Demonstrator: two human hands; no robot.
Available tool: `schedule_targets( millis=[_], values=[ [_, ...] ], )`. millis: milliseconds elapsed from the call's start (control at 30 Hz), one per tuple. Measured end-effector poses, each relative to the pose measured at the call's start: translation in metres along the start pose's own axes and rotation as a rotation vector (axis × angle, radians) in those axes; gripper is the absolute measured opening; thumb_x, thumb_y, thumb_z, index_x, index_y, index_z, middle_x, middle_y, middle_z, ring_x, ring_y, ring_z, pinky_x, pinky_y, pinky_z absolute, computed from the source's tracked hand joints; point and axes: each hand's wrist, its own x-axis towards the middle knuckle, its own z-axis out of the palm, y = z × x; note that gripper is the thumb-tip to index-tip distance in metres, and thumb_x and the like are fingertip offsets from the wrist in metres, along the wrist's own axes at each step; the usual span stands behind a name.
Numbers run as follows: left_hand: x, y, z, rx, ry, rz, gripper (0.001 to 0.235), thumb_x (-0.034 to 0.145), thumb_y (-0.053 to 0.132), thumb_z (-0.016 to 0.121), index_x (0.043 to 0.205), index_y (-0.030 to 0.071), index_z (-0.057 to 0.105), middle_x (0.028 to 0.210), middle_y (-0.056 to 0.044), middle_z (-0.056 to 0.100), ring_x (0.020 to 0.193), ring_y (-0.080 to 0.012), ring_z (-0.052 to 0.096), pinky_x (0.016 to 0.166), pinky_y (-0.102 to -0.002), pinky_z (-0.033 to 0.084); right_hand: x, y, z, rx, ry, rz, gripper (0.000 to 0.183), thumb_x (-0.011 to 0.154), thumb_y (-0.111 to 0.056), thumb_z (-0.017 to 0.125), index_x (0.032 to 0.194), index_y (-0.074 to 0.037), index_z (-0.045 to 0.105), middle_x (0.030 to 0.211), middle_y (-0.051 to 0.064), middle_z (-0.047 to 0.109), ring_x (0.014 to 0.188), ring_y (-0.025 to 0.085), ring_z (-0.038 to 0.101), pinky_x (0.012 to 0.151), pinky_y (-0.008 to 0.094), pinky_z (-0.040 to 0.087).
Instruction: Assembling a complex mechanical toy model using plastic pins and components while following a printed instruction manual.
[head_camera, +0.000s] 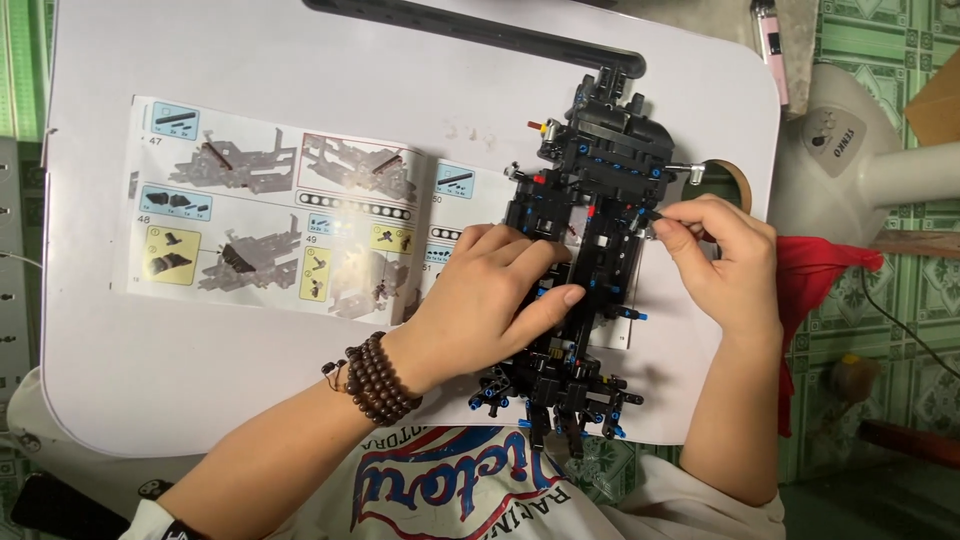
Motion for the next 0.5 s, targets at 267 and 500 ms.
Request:
schedule_targets(
  millis=[267,500],
  values=[
    [0.0006,0.0011,-0.0021,-0.012,-0.015,0.001,0.036,0.094,0.036,0.041,0.095,0.003,0.054,0.079,-0.011,0.064,0.082,-0.0306,0.054,0.08,-0.04,0.036,0.0013,-0.0036,0.0005,0.009,-0.03,0.021,0.006,0.093,0.005,0.063,0.088,0.005,0.059,0.076,0.01,0.056,0.066,0.018,0.047,0.061,0.027,0.037],
    [0.0009,0.0006,-0.0007,-0.011,-0.017,0.003,0.033,0.094,0.035,0.043,0.094,0.004,0.054,0.082,-0.01,0.064,0.084,-0.0303,0.054,0.08,-0.039,0.036,0.0016,-0.0053,0.0005,0.023,-0.073,0.051,0.007,0.094,0.002,0.061,0.087,0.002,0.058,0.072,0.007,0.053,0.063,0.016,0.043,0.06,0.026,0.034]
  ],
)
